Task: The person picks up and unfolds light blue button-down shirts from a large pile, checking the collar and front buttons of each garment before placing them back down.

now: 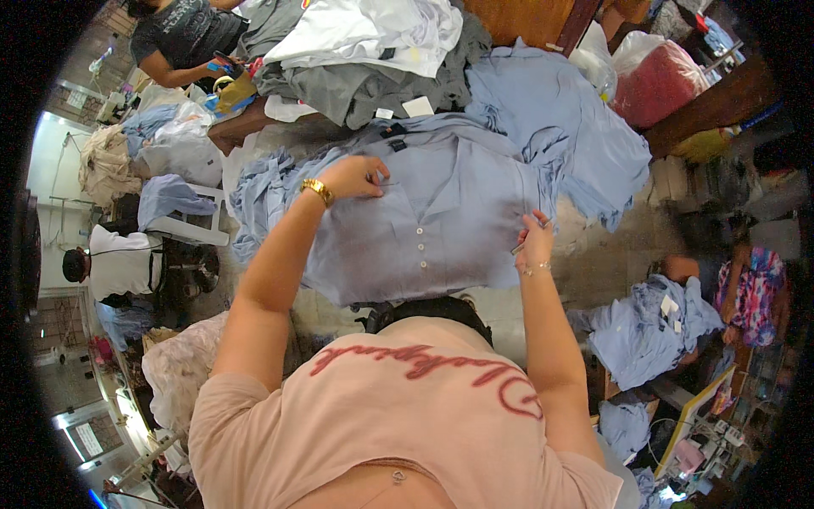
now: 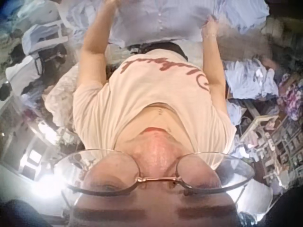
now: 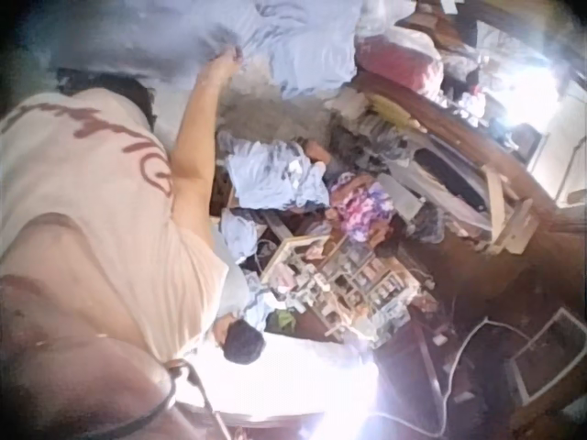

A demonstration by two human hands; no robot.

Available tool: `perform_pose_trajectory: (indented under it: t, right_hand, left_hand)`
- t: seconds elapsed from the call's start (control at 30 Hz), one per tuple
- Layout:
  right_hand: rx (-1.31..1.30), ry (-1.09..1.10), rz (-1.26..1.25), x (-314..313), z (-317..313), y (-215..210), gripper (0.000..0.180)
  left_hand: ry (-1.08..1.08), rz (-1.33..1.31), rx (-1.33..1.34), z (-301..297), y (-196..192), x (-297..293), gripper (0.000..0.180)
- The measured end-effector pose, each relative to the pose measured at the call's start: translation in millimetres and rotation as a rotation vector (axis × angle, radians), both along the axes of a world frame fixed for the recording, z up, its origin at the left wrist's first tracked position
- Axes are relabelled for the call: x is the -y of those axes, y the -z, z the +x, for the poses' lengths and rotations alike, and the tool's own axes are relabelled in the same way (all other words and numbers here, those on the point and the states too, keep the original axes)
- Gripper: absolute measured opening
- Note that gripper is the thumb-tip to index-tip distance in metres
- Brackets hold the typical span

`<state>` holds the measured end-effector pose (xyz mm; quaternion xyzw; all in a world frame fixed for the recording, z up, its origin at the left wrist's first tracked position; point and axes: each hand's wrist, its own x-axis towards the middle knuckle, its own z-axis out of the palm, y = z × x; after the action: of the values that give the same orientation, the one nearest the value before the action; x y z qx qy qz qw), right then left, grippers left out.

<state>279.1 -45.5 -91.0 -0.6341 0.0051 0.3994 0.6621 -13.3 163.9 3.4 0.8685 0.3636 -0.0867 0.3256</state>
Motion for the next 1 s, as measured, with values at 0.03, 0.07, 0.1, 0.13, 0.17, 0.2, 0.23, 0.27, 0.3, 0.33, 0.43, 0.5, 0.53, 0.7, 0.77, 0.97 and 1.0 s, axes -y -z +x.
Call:
perform_pose_trajectory:
  t: [0.03,0.07,0.1,0.13,0.17,0.2,0.23,0.27,0.3,0.33,0.43,0.5,0.53,0.7,0.77,0.97,1.0]
  right_hand:
    - [0.005,-0.01,-0.015,1.7,-1.1,2.1,0.028]
    - [0.016,-0.001,0.04,1.1,-1.9,4.5,0.029]
    - [0.024,-0.001,0.093,-0.1,-7.2,5.2,0.03]
    - [0.031,0.002,0.138,0.4,-12.7,4.8,0.031]
    - [0.028,-0.013,0.145,0.9,-15.6,3.3,0.03]
    - [0.025,-0.028,0.151,0.8,-18.9,-1.4,0.03]
    - [0.022,-0.044,0.157,0.4,-22.7,-3.9,0.03]
    - [0.051,-0.112,0.176,1.2,-27.0,-3.4,0.03]
    - [0.084,-0.179,0.198,2.0,-31.7,-6.8,0.03]
    - [0.117,-0.247,0.221,2.0,-37.0,-9.8,0.03]
    - [0.259,-0.458,0.241,-5.0,-66.6,-39.9,0.03]
    - [0.417,-0.703,0.071,-13.2,-85.3,-70.7,0.029]
    - [0.495,-0.818,-0.021,-16.4,-94.6,-78.1,0.03]
    - [1.16,-0.849,0.097,-40.7,-146.8,-76.2,0.03]
    - [1.157,-0.862,0.081,-48.3,-160.9,-81.0,0.03]
    - [1.118,-0.829,-0.003,-58.4,-173.5,-74.7,0.026]
    - [1.114,-0.839,-0.018,-60.4,-173.4,-74.8,0.026]
  left_hand:
    - [-0.036,-0.06,-0.041,2.8,-8.8,8.7,0.02]
    - [-0.014,0.083,0.023,1.2,-5.4,12.9,0.019]
    - [-0.001,0.224,0.084,-4.3,5.1,18.7,0.018]
    - [0.016,0.357,0.143,-8.1,12.8,25.6,0.017]
    - [0.009,0.497,0.307,-12.2,19.5,29.7,0.014]
    - [-0.038,0.435,0.369,-13.0,17.1,32.8,0.015]
    - [-0.084,0.374,0.43,-12.0,14.5,35.5,0.015]
    - [-0.131,0.312,0.49,-11.4,12.7,38.2,0.016]
    - [-0.201,0.187,0.495,-11.2,12.1,39.5,0.017]
    - [-0.271,0.062,0.498,-11.4,11.3,40.7,0.018]
    - [-0.417,-0.164,0.423,-12.6,-3.4,46.5,0.022]
    - [-0.47,-0.197,0.413,-15.8,-8.3,50.4,0.024]
    - [-0.476,-0.184,0.44,-15.7,-6.5,51.9,0.023]
    - [-0.562,-0.308,0.47,-14.2,-8.4,54.7,0.023]
    - [-0.563,-0.31,0.538,-17.0,8.0,54.2,0.024]
    - [-0.586,-0.43,0.583,-13.0,-0.1,59.7,0.023]
    - [-0.576,-0.424,0.603,-14.3,2.4,59.9,0.023]
